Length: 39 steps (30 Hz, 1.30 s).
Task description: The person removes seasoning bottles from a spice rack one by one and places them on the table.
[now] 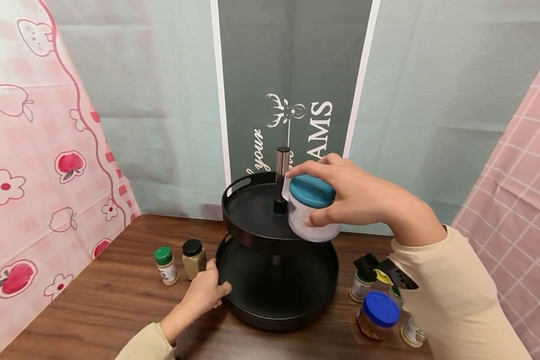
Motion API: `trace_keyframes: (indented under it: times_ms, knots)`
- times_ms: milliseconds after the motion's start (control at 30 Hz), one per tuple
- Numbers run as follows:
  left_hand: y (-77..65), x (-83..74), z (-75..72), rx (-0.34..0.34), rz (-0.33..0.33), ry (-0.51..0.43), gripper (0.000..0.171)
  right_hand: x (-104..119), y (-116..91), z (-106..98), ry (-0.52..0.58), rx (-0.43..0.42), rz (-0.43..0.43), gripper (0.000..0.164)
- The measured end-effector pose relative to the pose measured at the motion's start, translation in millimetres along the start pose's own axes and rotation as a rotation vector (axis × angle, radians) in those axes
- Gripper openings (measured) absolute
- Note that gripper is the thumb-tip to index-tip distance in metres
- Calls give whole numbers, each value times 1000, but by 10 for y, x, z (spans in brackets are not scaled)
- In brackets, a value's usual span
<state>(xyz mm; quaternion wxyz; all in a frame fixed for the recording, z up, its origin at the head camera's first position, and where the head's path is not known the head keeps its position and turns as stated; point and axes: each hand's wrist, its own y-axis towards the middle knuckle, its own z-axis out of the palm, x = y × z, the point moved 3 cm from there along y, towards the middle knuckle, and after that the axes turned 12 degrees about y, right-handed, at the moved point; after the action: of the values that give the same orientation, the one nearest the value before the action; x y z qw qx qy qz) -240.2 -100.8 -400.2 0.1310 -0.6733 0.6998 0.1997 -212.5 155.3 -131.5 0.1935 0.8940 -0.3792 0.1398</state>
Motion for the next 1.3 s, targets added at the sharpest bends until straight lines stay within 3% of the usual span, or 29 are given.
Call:
trace_keyframes:
  times_ms: [400, 1000, 1300]
  knots:
    - [13, -1, 30, 11, -27, 2, 73, -252, -163, -76, -31, 24, 25, 65]
    - [27, -17, 16, -4, -2, -11, 70, -744, -474, -216, -15, -32, 204, 68]
    - [21, -12, 13, 1, 0, -23, 70, -989, -617, -214, -5, -35, 214, 67]
